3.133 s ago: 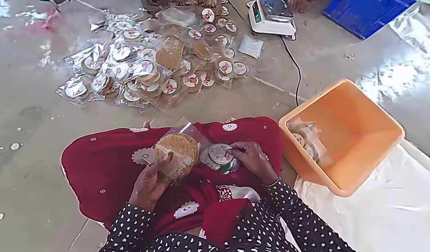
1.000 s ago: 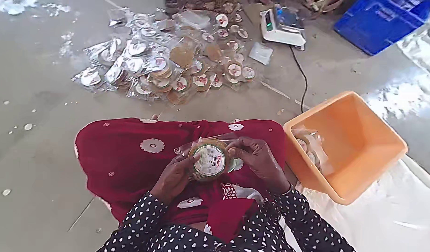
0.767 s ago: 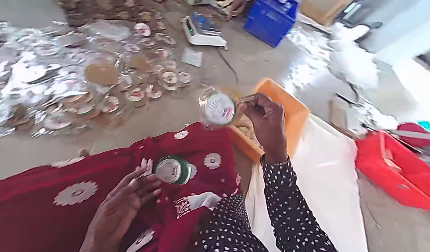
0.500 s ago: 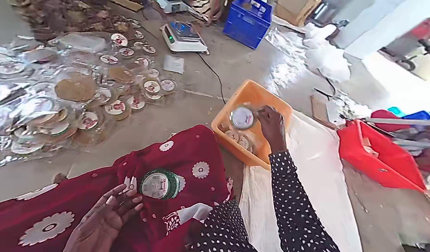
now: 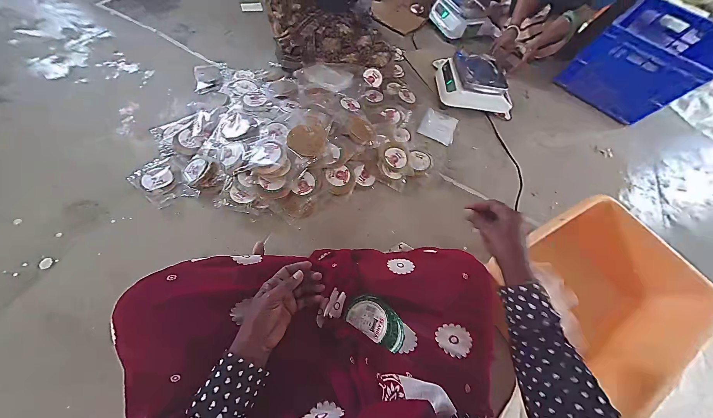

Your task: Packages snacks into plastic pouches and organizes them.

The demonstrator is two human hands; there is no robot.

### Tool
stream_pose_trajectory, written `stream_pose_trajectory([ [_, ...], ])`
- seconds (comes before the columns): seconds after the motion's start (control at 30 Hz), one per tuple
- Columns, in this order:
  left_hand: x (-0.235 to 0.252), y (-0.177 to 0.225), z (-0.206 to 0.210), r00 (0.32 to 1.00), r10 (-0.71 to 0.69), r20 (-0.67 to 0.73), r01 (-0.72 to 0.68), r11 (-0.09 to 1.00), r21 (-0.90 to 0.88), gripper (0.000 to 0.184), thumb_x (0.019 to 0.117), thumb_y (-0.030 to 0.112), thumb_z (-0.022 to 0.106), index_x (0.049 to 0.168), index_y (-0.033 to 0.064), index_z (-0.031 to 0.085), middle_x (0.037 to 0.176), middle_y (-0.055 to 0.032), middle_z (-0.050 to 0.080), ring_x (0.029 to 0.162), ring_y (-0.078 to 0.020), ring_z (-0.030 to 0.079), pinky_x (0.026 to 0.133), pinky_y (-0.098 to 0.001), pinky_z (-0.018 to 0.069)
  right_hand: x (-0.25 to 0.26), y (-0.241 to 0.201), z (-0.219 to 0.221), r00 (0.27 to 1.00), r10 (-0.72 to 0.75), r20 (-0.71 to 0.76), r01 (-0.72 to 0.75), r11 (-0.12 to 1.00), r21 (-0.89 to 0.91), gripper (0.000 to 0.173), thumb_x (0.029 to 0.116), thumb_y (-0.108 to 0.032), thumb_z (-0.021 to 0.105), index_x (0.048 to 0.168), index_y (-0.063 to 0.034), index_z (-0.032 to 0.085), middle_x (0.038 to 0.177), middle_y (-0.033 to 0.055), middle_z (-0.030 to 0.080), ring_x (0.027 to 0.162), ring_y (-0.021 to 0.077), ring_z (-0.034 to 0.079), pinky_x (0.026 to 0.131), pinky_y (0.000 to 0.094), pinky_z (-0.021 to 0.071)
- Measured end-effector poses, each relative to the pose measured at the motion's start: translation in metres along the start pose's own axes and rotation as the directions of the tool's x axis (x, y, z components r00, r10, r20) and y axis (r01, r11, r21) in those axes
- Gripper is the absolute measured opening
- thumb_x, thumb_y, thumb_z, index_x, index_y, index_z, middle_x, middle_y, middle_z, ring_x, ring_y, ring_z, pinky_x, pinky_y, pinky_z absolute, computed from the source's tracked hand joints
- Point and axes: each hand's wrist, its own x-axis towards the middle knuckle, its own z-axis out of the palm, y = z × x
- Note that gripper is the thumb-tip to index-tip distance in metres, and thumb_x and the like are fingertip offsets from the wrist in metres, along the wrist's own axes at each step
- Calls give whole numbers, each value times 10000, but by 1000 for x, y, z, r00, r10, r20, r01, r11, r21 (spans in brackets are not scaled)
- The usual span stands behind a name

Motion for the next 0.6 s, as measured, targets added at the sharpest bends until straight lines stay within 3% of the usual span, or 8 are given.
stream_pose_trajectory([
  [0.07, 6, -4, -2, 1000, -18, 12, 17, 1000, 12, 314, 1069, 114, 402, 1311, -22, 549, 1111, -191, 703, 950, -297, 724, 845, -456, 615, 39, -28, 69, 985, -14, 175, -7, 993, 121, 245, 993, -142, 666, 1171, 25, 689, 1107, 190, 709, 956, 275, 705, 892, 486, 579],
  [0.2, 20, -5, -2, 994, -78, 75, 78, 997, 4, 330, 1057, 108, 446, 1350, -30, 511, 1128, -203, 685, 943, -298, 718, 830, -453, 616, 92, -85, 199, 874, 100, 476, -270, 914, 302, 326, 1019, -190, 650, 1266, 22, 642, 1143, 175, 711, 961, 246, 723, 858, 435, 599],
  [0.3, 29, -6, -2, 990, -101, 100, 102, 995, -10, 348, 1049, 108, 464, 1369, -23, 494, 1122, -197, 681, 927, -293, 716, 812, -445, 619, 107, -138, 267, 827, 198, 527, -467, 763, 447, 336, 1043, -294, 608, 1209, -3, 634, 1019, 100, 740, 841, 162, 725, 738, 340, 602],
  [0.37, 32, -6, -2, 987, -111, 120, 113, 993, -15, 360, 1040, 103, 492, 1378, -20, 478, 1117, -192, 681, 914, -285, 718, 806, -435, 620, 109, -177, 299, 795, 275, 540, -571, 639, 515, 400, 1018, -427, 620, 1101, -43, 699, 891, 51, 731, 725, 128, 688, 627, 297, 568],
  [0.43, 34, -6, -2, 986, -110, 128, 114, 993, -20, 375, 1026, 100, 517, 1379, -16, 468, 1108, -178, 684, 895, -272, 720, 794, -423, 622, 109, -209, 322, 771, 328, 547, -620, 582, 526, 452, 994, -485, 638, 1083, -45, 692, 866, 40, 683, 685, 112, 619, 596, 280, 507],
  [0.53, 33, -4, 0, 986, -118, 121, 122, 992, -24, 382, 1009, 80, 548, 1370, -11, 462, 1095, -149, 682, 884, -250, 720, 778, -399, 624, 112, -231, 351, 825, 369, 428, -565, 558, 608, 202, 971, -232, 694, 979, -40, 634, 693, 8, 563, 501, 66, 488, 464, 220, 438],
  [0.6, 32, -3, 1, 986, -120, 116, 123, 992, -22, 391, 1010, 78, 565, 1375, -13, 457, 1105, -142, 676, 879, -239, 719, 770, -385, 625, 120, -229, 356, 889, 292, 353, -453, 672, 586, 166, 965, -115, 679, 1086, -6, 648, 777, 53, 592, 564, 93, 505, 531, 252, 461],
])
